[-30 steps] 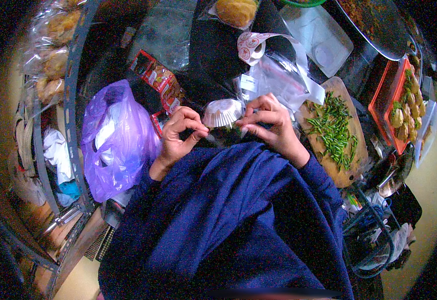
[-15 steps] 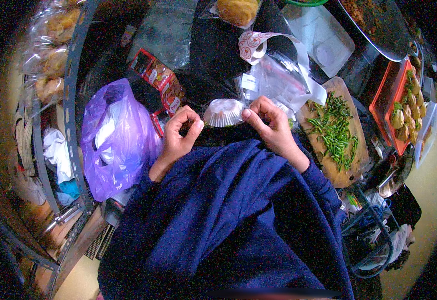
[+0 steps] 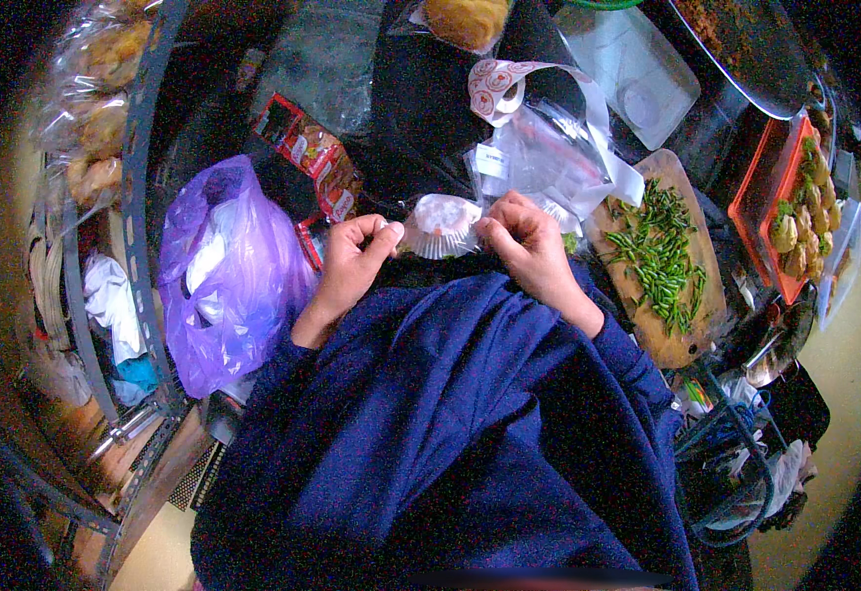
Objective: The person assembles small food items by placing shredded green vegetables into round buns, then wraps each assembled item in a paper liner and places it into a plastic bag. The person repeats this process multiple times, handling buns, vegetables, liners, and bags.
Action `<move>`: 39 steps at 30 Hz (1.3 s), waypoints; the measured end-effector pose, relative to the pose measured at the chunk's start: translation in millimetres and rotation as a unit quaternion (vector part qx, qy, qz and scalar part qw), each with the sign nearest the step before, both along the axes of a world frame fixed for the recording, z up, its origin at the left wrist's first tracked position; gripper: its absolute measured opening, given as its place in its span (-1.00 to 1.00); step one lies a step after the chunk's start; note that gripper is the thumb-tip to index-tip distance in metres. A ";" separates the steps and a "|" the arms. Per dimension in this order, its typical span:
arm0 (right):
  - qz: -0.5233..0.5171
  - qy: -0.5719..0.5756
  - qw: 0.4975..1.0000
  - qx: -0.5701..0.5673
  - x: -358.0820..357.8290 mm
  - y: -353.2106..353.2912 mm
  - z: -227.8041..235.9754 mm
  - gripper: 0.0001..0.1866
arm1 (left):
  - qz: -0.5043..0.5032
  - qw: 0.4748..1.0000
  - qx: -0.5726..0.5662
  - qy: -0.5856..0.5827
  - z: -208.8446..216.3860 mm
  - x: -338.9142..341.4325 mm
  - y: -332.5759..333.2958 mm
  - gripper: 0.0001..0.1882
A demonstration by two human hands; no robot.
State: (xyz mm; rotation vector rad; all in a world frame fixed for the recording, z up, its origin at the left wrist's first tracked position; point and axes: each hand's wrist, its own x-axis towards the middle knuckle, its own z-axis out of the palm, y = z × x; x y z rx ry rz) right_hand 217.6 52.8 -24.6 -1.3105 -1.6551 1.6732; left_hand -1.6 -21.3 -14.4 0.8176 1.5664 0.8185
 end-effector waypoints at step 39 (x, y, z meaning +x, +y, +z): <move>-0.326 0.033 0.931 0.164 78.2 58.1 87.3 -0.91 | -0.177 0.802 0.490 0.293 92.9 44.7 304.0 -0.79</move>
